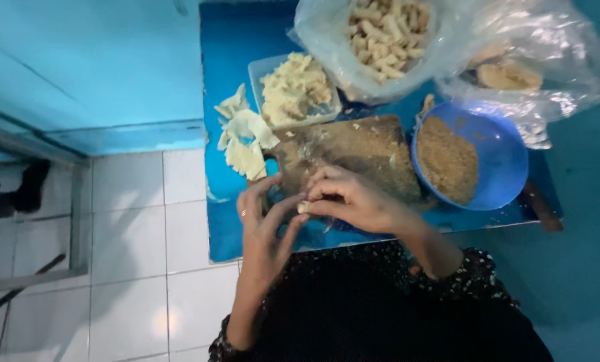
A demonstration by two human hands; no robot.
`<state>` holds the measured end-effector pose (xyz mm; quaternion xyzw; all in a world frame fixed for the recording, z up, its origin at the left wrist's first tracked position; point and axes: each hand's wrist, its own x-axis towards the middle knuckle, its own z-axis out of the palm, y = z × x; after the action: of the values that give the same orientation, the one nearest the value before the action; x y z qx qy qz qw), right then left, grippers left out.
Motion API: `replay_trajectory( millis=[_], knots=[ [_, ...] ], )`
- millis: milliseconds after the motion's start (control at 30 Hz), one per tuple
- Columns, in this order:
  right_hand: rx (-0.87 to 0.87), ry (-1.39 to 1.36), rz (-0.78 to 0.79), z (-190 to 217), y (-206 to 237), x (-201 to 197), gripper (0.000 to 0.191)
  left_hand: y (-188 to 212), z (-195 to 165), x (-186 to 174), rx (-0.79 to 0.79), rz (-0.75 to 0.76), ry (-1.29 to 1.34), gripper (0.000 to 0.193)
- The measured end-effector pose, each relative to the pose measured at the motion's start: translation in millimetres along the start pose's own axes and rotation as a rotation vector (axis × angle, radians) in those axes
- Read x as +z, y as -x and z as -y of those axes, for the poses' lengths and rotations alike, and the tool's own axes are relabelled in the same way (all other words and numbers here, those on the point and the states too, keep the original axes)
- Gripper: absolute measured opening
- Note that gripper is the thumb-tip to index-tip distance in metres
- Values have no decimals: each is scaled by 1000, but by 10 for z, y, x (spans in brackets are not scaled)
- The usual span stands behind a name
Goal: The person folds thin square dough wrappers on a wooden cutting board, pressing and shaping each wrapper by hand and setting folded pieces aside with other finished pieces. They repeatedly take a new wrapper, fold it over, and place the completed piece on the table next to the board.
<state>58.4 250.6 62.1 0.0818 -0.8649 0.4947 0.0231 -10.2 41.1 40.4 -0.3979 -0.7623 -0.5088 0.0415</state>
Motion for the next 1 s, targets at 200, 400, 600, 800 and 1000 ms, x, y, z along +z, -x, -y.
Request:
replay_trajectory(
  millis=[200,400,600,800,1000],
  knots=[
    [41,196,-89,46,62,53,24,41,5,140,-42,-92,-75,20],
    [-25,467,-180,9,-67,122,14,99,68,239,-84,-174,-232,26],
    [-42,490,-218,21,-141,138,22,166,62,288,-54,-227,-344,20],
    [37,628,-180,65,-299,61,15,224,110,277,-39,-205,-326,19],
    [-3,1018,-424,-18,-412,-224,28,269,121,313,1,-204,-378,20]
  ],
)
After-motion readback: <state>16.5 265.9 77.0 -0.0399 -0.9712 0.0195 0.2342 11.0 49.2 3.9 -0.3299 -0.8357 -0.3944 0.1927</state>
